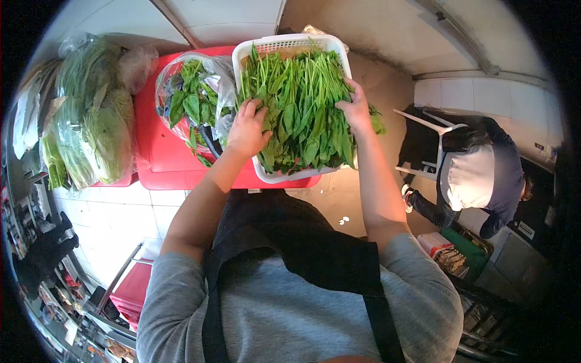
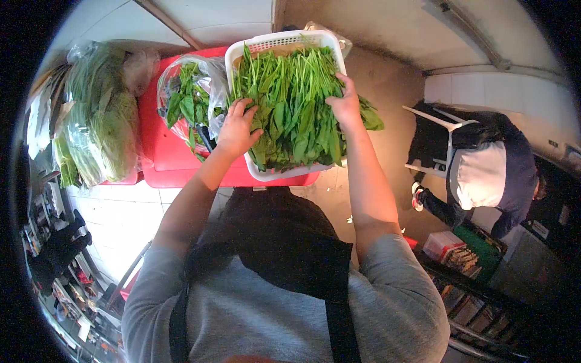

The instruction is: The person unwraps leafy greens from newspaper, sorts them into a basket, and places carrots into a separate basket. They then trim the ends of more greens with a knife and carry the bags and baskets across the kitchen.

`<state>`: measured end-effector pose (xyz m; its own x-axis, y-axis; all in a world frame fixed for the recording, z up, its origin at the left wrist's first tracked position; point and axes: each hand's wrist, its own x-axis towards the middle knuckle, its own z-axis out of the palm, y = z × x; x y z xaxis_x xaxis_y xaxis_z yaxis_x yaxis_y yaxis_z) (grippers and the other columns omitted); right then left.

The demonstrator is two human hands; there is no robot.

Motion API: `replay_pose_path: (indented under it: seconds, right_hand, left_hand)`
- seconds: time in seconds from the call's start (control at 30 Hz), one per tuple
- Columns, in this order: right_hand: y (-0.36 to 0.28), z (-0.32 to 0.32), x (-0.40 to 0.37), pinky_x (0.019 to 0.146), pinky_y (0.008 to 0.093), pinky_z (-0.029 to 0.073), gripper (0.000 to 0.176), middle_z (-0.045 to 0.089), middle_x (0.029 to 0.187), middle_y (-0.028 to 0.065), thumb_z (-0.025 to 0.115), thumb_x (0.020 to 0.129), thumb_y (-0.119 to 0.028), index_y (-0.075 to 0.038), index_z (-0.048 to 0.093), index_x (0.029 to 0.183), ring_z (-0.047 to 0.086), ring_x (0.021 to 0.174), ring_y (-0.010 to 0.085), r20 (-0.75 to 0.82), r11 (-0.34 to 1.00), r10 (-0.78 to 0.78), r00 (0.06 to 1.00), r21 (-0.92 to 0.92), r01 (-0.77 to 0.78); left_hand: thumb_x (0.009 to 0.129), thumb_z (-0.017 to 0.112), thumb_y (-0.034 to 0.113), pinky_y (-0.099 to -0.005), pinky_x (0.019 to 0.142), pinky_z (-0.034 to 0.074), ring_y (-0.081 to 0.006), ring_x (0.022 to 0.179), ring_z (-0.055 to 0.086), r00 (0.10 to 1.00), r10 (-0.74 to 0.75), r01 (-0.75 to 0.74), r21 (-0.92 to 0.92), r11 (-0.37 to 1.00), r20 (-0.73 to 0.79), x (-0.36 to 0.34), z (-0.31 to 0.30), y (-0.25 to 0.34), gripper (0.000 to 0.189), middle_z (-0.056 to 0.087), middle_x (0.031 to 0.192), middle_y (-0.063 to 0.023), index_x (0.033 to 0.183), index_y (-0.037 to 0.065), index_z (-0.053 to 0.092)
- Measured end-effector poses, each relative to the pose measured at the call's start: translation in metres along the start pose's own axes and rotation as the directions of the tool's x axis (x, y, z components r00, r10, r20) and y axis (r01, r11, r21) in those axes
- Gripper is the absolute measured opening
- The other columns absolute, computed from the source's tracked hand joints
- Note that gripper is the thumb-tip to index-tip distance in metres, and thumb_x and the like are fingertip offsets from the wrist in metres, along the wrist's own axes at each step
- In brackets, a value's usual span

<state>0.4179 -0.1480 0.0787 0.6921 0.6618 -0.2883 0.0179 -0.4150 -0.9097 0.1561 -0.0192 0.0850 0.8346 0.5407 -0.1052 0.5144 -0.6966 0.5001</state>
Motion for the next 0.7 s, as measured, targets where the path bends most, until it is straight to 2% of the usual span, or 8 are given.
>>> replay_pose_path:
  seconds: [0.07, 0.1, 0.13, 0.2, 0.37, 0.47, 0.57, 0.7]
  right_hand:
    - [0.002, 0.014, -0.004, 0.088, 0.0361, 0.047, 0.065, 0.059, 0.115, 0.0192, 0.063, 0.070, -0.001, -0.012, 0.043, 0.130, 0.059, 0.103, 0.0316, -0.057, 0.945, -0.152, 0.987, -0.302, 0.128]
    - [-0.023, 0.029, -0.020, 0.093, 0.0386, 0.045, 0.065, 0.054, 0.121, 0.0207, 0.063, 0.072, -0.004, -0.013, 0.040, 0.132, 0.056, 0.107, 0.0346, -0.031, 0.926, -0.039, 0.999, -0.377, 0.024]
    - [-0.019, 0.047, -0.028, 0.097, 0.0419, 0.043, 0.066, 0.048, 0.128, 0.0215, 0.065, 0.074, -0.009, -0.016, 0.039, 0.134, 0.050, 0.115, 0.0367, -0.013, 0.806, -0.268, 0.963, -0.552, 0.217]
    - [-0.045, 0.081, -0.062, 0.096, 0.0446, 0.043, 0.058, 0.050, 0.126, 0.0191, 0.065, 0.076, -0.018, -0.018, 0.044, 0.130, 0.050, 0.114, 0.0387, 0.105, 0.645, -0.196, 0.975, -0.735, 0.209]
    - [-0.064, 0.043, -0.062, 0.095, 0.0422, 0.043, 0.036, 0.051, 0.125, 0.0185, 0.066, 0.080, -0.022, -0.015, 0.061, 0.115, 0.052, 0.110, 0.0361, 0.028, 0.739, -0.425, 0.905, -0.567, 0.364]
    - [-0.045, -0.011, -0.034, 0.096, 0.0462, 0.040, 0.041, 0.047, 0.131, 0.0180, 0.068, 0.077, -0.033, -0.012, 0.061, 0.112, 0.047, 0.116, 0.0355, -0.201, 0.628, -0.427, 0.882, -0.767, 0.129]
    - [-0.017, -0.013, -0.045, 0.103, 0.0498, 0.033, 0.051, 0.036, 0.140, 0.0200, 0.069, 0.075, -0.036, -0.010, 0.058, 0.117, 0.036, 0.129, 0.0361, -0.098, 0.468, -0.210, 0.973, -0.883, 0.012]
    - [-0.015, 0.051, -0.091, 0.107, 0.0545, 0.026, 0.061, 0.025, 0.146, 0.0244, 0.067, 0.074, -0.024, -0.003, 0.046, 0.127, 0.023, 0.135, 0.0430, 0.195, 0.503, -0.149, 0.969, -0.829, 0.244]
  left_hand:
    - [0.072, 0.072, 0.019, -0.0413, 0.107, 0.032, -0.0338, 0.128, 0.033, 1.000, -0.007, 0.006, -0.077, 0.997, -0.015, 0.000, 0.000, -0.001, 0.057, 0.037, 0.134, -0.0139, 0.122, 0.003, 0.052]
    - [0.072, 0.071, 0.018, -0.0418, 0.107, 0.032, -0.0343, 0.127, 0.034, 1.000, -0.007, 0.004, -0.115, 0.993, -0.019, 0.001, 0.000, -0.001, 0.056, 0.037, 0.133, -0.0143, 0.122, 0.003, 0.051]
    - [0.072, 0.071, 0.017, -0.0427, 0.107, 0.032, -0.0346, 0.127, 0.034, 0.999, 0.007, -0.012, -0.106, 0.994, -0.052, 0.001, 0.001, 0.002, 0.055, 0.037, 0.133, -0.0146, 0.122, 0.005, 0.051]
    - [0.072, 0.070, 0.014, -0.0444, 0.107, 0.032, -0.0353, 0.127, 0.034, 0.992, 0.038, -0.048, -0.086, 0.995, -0.119, 0.000, -0.001, 0.007, 0.054, 0.038, 0.133, -0.0151, 0.123, 0.007, 0.051]
    - [0.074, 0.061, 0.010, -0.0510, 0.102, 0.029, -0.0335, 0.129, 0.034, 0.990, 0.076, -0.063, 0.107, 0.992, -0.122, -0.006, -0.006, 0.016, 0.052, 0.039, 0.138, -0.0101, 0.124, 0.015, 0.051]
    - [0.075, 0.060, 0.011, -0.0508, 0.101, 0.030, -0.0329, 0.128, 0.034, 0.975, 0.126, -0.122, 0.031, 0.992, -0.184, -0.004, -0.012, 0.027, 0.051, 0.038, 0.138, -0.0096, 0.124, 0.016, 0.051]
    - [0.076, 0.059, 0.011, -0.0506, 0.101, 0.029, -0.0326, 0.129, 0.034, 0.950, 0.211, -0.219, -0.008, 0.976, -0.229, -0.001, -0.012, 0.042, 0.049, 0.039, 0.138, -0.0096, 0.125, 0.016, 0.052]
    - [0.081, 0.056, 0.009, -0.0503, 0.105, 0.026, -0.0346, 0.133, 0.030, 0.934, 0.279, -0.301, -0.070, 0.951, -0.223, 0.011, -0.010, 0.062, 0.047, 0.039, 0.140, -0.0100, 0.128, 0.015, 0.050]
